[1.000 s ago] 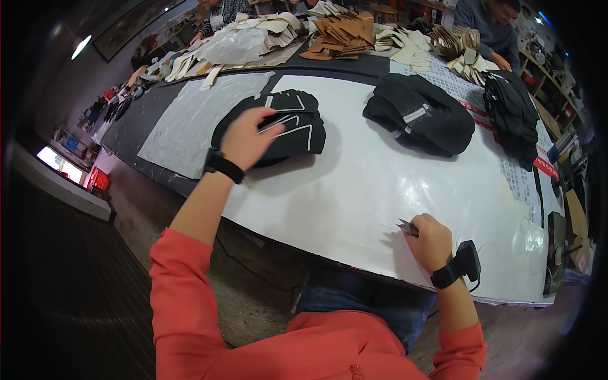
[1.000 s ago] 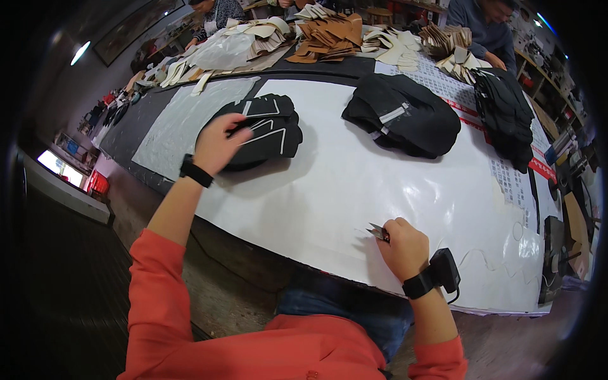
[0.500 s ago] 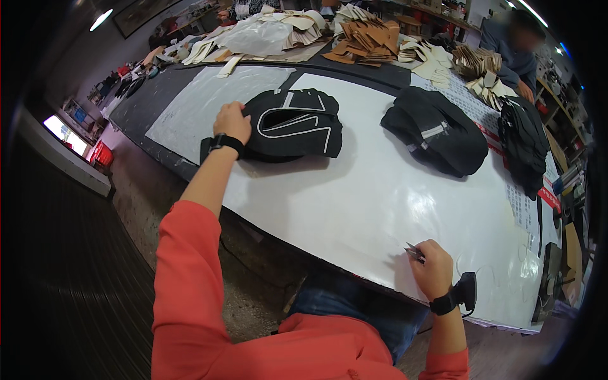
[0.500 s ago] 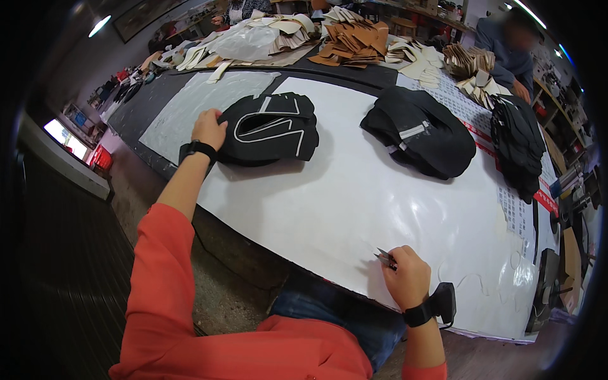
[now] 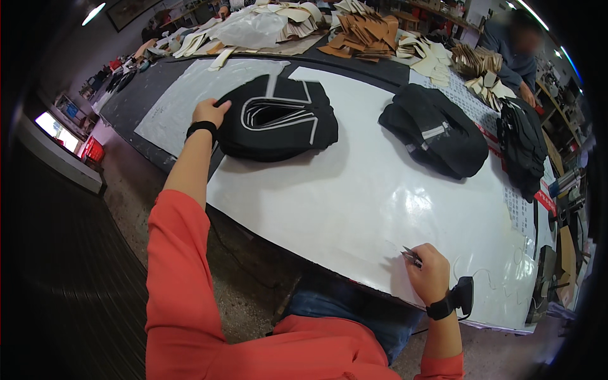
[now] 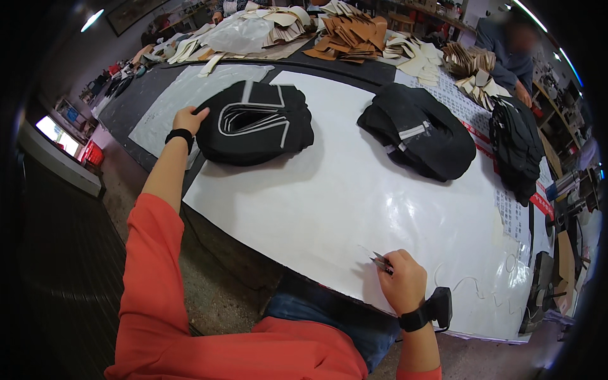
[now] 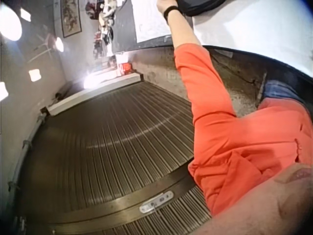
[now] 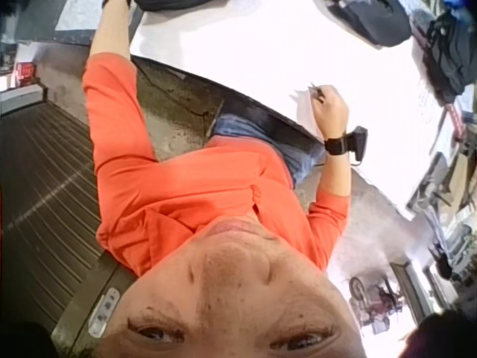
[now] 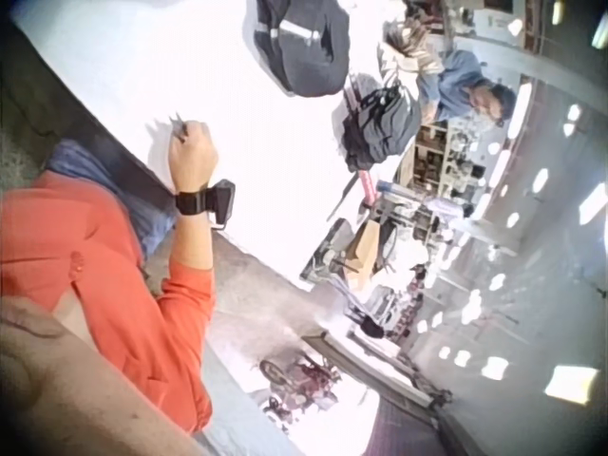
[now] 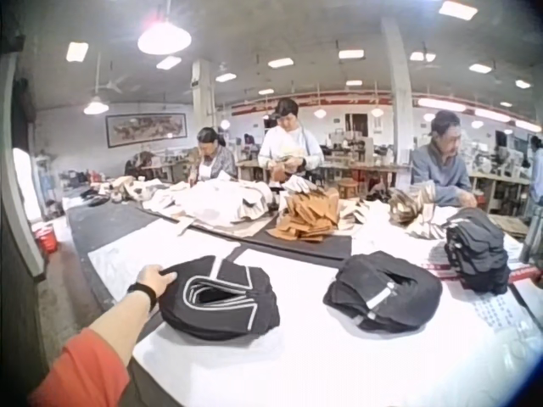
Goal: Trimming excess threads and finishing edges on black shoe upper components using small snips.
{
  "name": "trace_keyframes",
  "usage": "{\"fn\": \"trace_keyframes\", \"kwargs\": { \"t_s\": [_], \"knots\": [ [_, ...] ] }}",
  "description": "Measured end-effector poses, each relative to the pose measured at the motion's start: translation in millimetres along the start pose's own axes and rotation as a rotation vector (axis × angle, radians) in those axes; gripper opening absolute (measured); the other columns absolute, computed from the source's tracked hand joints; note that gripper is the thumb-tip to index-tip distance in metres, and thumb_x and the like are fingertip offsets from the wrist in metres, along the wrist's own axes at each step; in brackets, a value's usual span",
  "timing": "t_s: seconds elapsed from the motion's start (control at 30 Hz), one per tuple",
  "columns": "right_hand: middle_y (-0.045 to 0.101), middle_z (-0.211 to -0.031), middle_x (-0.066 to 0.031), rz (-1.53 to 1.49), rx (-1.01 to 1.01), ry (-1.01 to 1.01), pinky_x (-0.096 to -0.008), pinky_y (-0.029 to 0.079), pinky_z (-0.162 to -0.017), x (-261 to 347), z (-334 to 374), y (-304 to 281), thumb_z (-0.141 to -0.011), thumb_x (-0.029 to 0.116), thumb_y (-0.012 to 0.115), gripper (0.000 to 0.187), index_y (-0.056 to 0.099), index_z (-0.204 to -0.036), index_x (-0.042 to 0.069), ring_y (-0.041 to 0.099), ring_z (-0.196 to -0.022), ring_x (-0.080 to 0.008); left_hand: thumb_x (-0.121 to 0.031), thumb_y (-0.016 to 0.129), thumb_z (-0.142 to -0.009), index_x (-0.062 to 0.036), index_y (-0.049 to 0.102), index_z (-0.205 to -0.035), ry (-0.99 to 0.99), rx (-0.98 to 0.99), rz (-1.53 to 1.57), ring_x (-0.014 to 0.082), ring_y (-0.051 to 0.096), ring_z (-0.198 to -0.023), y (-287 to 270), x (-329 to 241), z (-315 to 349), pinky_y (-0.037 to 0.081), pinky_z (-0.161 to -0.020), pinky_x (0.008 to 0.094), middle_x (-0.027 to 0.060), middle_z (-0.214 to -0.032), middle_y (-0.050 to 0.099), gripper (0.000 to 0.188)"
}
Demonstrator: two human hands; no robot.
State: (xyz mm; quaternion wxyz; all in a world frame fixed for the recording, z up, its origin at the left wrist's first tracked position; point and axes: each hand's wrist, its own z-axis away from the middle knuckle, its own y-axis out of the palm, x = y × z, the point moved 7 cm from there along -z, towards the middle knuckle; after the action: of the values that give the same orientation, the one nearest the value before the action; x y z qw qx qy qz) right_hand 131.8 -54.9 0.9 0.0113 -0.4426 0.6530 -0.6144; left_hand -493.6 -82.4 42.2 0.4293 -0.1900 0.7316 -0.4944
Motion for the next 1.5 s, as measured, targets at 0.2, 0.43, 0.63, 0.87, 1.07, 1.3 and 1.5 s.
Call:
{"fn": "trace_keyframes", "kwargs": {
  "t_s": [0.2, 0.43, 0.63, 0.87, 1.07, 1.3, 1.5],
  "knots": [
    [0.065, -0.079, -0.0094, 0.017, -0.023, -0.022, -0.0378, 0.051, -0.057, -0.1, -3.8, 2.2, -0.078, 0.012, 0.079, 0.016, 0.065, -0.082, 0.004, 0.066, -0.066, -0.0288, -0.046, 0.076, -0.083, -0.0142, 0.073, -0.115, -0.045, -0.327, -0.077, 0.0286, 0.066, -0.113, -27.0, 24.2, 17.8, 0.048, -0.1, 0.0408, 0.0106, -0.117, 0.071, 0.046],
    [0.066, -0.094, -0.0122, 0.146, -0.065, -0.07, -0.0436, 0.051, -0.08, -0.7, -7.7, -10.9, -0.074, 0.02, 0.083, 0.034, 0.066, -0.099, 0.004, 0.066, -0.089, -0.0316, -0.016, 0.075, -0.079, -0.0075, 0.071, -0.095, 0.891, -0.333, -0.066, 0.0308, 0.064, -0.11, -40.7, -165.7, 163.0, 0.048, -0.097, 0.044, 0.0087, -0.106, 0.071, 0.019],
    [0.067, -0.119, -0.0176, -0.336, -0.16, -0.014, -0.0396, 0.047, -0.1, 17.2, -36.6, -39.2, -0.08, 0.02, 0.081, 0.051, 0.062, -0.123, -0.001, 0.063, -0.114, -0.032, -0.015, 0.065, -0.074, -0.0088, 0.065, -0.081, 1.637, 0.153, -0.098, 0.026, 0.061, -0.1, 37.0, -257.7, 364.1, 0.05, -0.092, 0.039, 0.0049, -0.088, 0.063, 0.009],
    [0.065, -0.126, -0.0203, -0.831, 0.431, 0.222, -0.0347, 0.053, -0.092, 40.9, -32.5, -15.7, -0.089, 0.038, 0.076, 0.075, 0.045, -0.141, -0.006, 0.066, -0.109, -0.0238, -0.016, 0.064, -0.071, -0.0073, 0.069, -0.074, 2.083, 0.373, -0.028, 0.0242, 0.063, -0.086, 69.1, -263.5, 517.6, 0.053, -0.08, 0.0373, 0.0059, -0.079, 0.064, 0.011],
    [0.064, -0.129, -0.0209, -0.964, 0.806, 0.285, -0.0352, 0.05, -0.096, 44.3, -2.7, -3.4, -0.084, 0.034, 0.083, 0.082, 0.04, -0.145, -0.001, 0.062, -0.115, -0.0213, -0.013, 0.067, -0.075, -0.0085, 0.075, -0.079, 2.118, 0.404, -0.097, 0.0252, 0.069, -0.08, 81.1, -266.5, 550.7, 0.054, -0.07, 0.0372, 0.0079, -0.082, 0.07, 0.01],
    [0.07, -0.113, -0.0148, -0.924, 0.817, 0.192, -0.0318, 0.051, -0.092, 52.0, 5.1, 4.4, -0.08, 0.027, 0.086, 0.078, 0.044, -0.14, 0.001, 0.065, -0.104, -0.018, -0.012, 0.063, -0.081, -0.0049, 0.069, -0.078, 2.011, 0.571, -0.156, 0.0257, 0.067, -0.076, 126.8, -246.1, 556.6, 0.054, -0.071, 0.0372, 0.0106, -0.077, 0.065, 0.01],
    [0.071, -0.104, -0.0114, -0.876, 0.725, 0.134, -0.0297, 0.051, -0.087, 57.7, -1.7, -0.4, -0.076, 0.023, 0.088, 0.071, 0.05, -0.133, 0.003, 0.065, -0.098, -0.0158, -0.013, 0.062, -0.086, -0.0036, 0.07, -0.086, 1.92, 0.724, -0.056, 0.0253, 0.067, -0.078, 99.6, -267.4, 542.2, 0.054, -0.073, 0.0354, 0.0099, -0.081, 0.066, 0.012]
  ]
}}
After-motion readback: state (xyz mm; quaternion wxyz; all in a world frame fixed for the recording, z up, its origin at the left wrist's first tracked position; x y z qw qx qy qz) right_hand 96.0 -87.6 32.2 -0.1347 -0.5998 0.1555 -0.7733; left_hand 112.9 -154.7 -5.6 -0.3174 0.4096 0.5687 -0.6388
